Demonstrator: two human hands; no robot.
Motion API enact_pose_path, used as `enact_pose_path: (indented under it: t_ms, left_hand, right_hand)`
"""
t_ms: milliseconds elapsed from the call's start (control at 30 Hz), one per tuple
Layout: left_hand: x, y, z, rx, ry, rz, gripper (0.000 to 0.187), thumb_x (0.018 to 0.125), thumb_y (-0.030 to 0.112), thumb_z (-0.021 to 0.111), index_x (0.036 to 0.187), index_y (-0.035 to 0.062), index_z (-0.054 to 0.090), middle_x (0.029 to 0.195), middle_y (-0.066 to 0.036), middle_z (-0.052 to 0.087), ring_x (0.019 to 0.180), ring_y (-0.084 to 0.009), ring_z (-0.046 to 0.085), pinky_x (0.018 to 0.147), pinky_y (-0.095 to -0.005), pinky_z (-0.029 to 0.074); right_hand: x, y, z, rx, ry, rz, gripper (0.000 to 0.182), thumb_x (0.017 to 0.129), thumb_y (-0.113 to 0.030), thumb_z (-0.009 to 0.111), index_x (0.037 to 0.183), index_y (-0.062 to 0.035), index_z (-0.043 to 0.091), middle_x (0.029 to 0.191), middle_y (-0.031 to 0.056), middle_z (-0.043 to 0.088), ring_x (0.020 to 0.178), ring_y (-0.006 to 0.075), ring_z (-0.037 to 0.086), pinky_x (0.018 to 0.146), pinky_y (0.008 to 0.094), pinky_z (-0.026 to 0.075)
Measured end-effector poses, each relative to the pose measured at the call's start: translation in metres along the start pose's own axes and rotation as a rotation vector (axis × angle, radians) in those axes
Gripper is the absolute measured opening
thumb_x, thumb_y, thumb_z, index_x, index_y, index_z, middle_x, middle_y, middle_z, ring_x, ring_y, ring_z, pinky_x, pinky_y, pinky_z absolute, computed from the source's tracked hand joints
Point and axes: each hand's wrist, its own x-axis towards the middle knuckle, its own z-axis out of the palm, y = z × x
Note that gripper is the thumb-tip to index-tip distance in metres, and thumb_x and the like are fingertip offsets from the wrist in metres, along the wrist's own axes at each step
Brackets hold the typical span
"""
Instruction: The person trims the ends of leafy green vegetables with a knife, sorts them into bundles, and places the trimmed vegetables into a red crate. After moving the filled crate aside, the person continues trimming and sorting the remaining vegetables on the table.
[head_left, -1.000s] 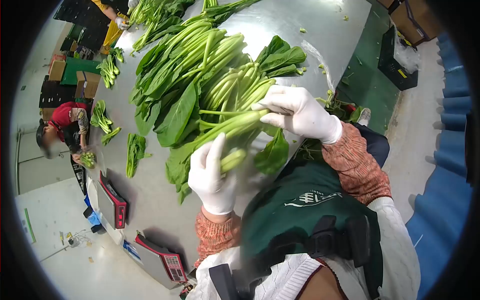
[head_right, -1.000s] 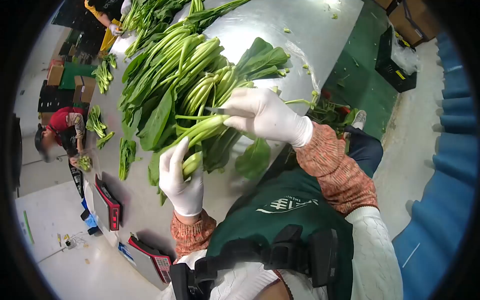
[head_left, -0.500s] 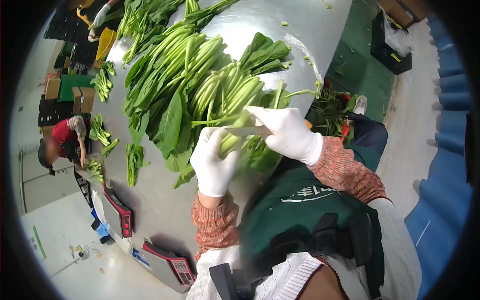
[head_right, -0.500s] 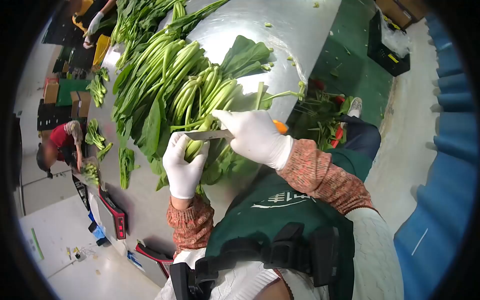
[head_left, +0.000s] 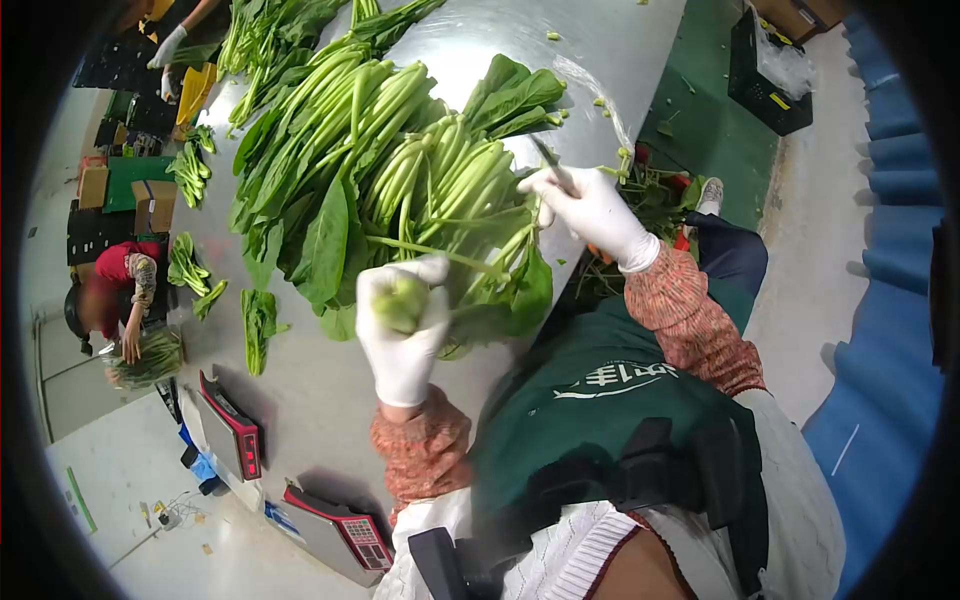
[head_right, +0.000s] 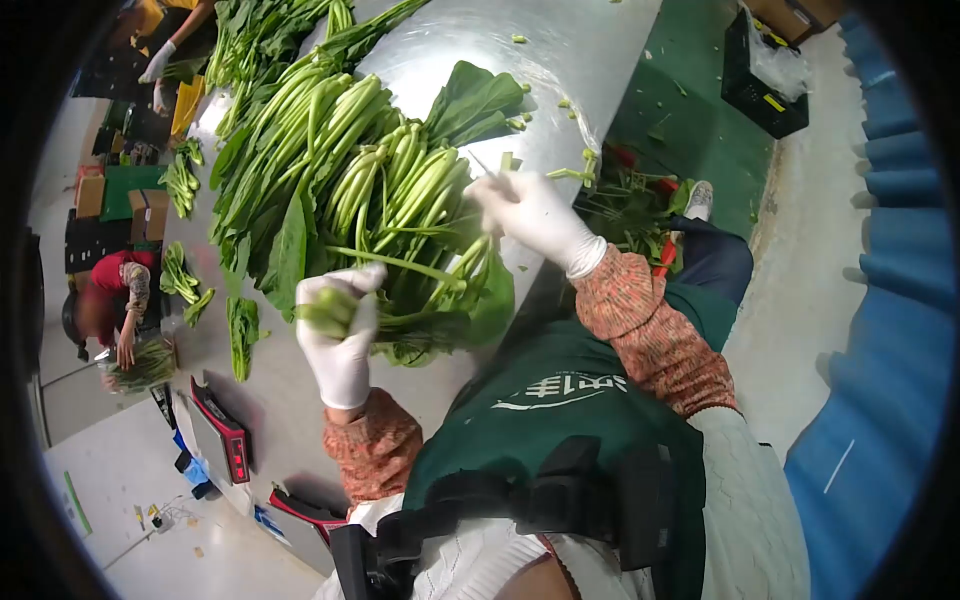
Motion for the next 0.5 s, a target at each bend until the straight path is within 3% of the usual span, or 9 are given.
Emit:
enact_pose_path:
  t_ms: [67, 133, 167, 267, 333, 367, 433, 500]
  left_hand:
    - [-0.007, 0.017, -0.020, -0.133, 0.070, -0.178, 0.033, 0.082, -0.014, 0.060, 0.107, 0.0052, 0.051, 0.083, -0.006, 0.058, 0.069, -0.0161, 0.058, 0.063, -0.0272, 0.049]
    - [-0.011, 0.026, -0.037, -0.031, 0.166, -0.202, 0.037, 0.084, -0.013, 0.062, 0.115, 0.0050, 0.052, 0.080, -0.003, 0.056, 0.060, -0.0104, 0.052, 0.051, -0.0210, 0.039]
    - [-0.012, 0.027, -0.048, 0.095, 0.157, -0.182, 0.044, 0.085, -0.012, 0.063, 0.123, 0.0055, 0.052, 0.080, 0.000, 0.055, 0.061, -0.0066, 0.050, 0.050, -0.0184, 0.037]
    - [-0.016, 0.033, -0.053, 0.316, 0.214, -0.174, 0.033, 0.085, -0.008, 0.069, 0.114, 0.0048, 0.061, 0.076, 0.005, 0.052, 0.066, -0.0034, 0.048, 0.059, -0.0168, 0.038]
    - [-0.018, 0.034, -0.052, 0.343, 0.237, -0.191, 0.028, 0.085, -0.006, 0.070, 0.110, 0.0047, 0.064, 0.077, 0.005, 0.052, 0.067, -0.0027, 0.047, 0.062, -0.0164, 0.038]
    - [-0.019, 0.035, -0.053, 0.357, 0.251, -0.197, 0.025, 0.085, -0.006, 0.071, 0.108, 0.0046, 0.065, 0.077, 0.006, 0.052, 0.068, -0.0024, 0.046, 0.063, -0.0162, 0.038]
    - [-0.021, 0.033, -0.057, 0.375, 0.251, -0.162, 0.024, 0.086, -0.005, 0.071, 0.107, 0.0043, 0.065, 0.077, 0.006, 0.052, 0.067, -0.0020, 0.045, 0.062, -0.0162, 0.037]
    - [-0.023, 0.030, -0.063, 0.415, 0.258, -0.146, 0.021, 0.087, -0.005, 0.070, 0.105, 0.0041, 0.065, 0.076, 0.007, 0.051, 0.066, -0.0015, 0.044, 0.061, -0.0160, 0.036]
  right_hand:
    - [0.008, 0.032, -0.011, -0.182, 0.091, -0.104, 0.024, 0.099, -0.017, 0.052, 0.108, -0.0017, 0.070, 0.070, -0.0008, 0.064, 0.061, 0.0033, 0.055, 0.051, 0.0192, 0.042]
    - [0.009, 0.048, -0.012, -0.252, 0.024, -0.046, 0.024, 0.098, -0.016, 0.053, 0.107, -0.0011, 0.069, 0.070, 0.0005, 0.063, 0.059, 0.0060, 0.056, 0.051, 0.0231, 0.046]
    - [0.006, 0.046, -0.007, -0.257, -0.034, 0.020, 0.023, 0.098, -0.016, 0.054, 0.109, -0.0011, 0.069, 0.070, 0.0006, 0.062, 0.058, 0.0066, 0.056, 0.051, 0.0241, 0.047]
    - [0.004, 0.074, 0.014, -0.174, -0.191, 0.143, 0.030, 0.096, -0.018, 0.059, 0.121, -0.0022, 0.064, 0.073, 0.0049, 0.065, 0.057, 0.0108, 0.061, 0.052, 0.0289, 0.050]
    - [0.001, 0.089, 0.027, -0.292, -0.194, 0.008, 0.031, 0.095, -0.020, 0.061, 0.120, -0.0026, 0.063, 0.075, 0.0080, 0.067, 0.058, 0.0130, 0.063, 0.054, 0.0299, 0.051]
    - [0.004, 0.105, 0.029, -0.485, -0.098, -0.280, 0.027, 0.094, -0.021, 0.062, 0.115, -0.0028, 0.065, 0.077, 0.0118, 0.068, 0.061, 0.0164, 0.066, 0.057, 0.0310, 0.052]
    - [0.004, 0.119, 0.020, -0.461, -0.039, -0.128, 0.025, 0.093, -0.021, 0.062, 0.110, -0.0032, 0.066, 0.077, 0.0127, 0.068, 0.064, 0.0178, 0.067, 0.060, 0.0313, 0.053]
    - [0.006, 0.090, 0.015, -0.494, 0.043, 0.019, 0.022, 0.093, -0.021, 0.063, 0.105, -0.0031, 0.068, 0.075, 0.0134, 0.067, 0.069, 0.0184, 0.069, 0.063, 0.0313, 0.053]
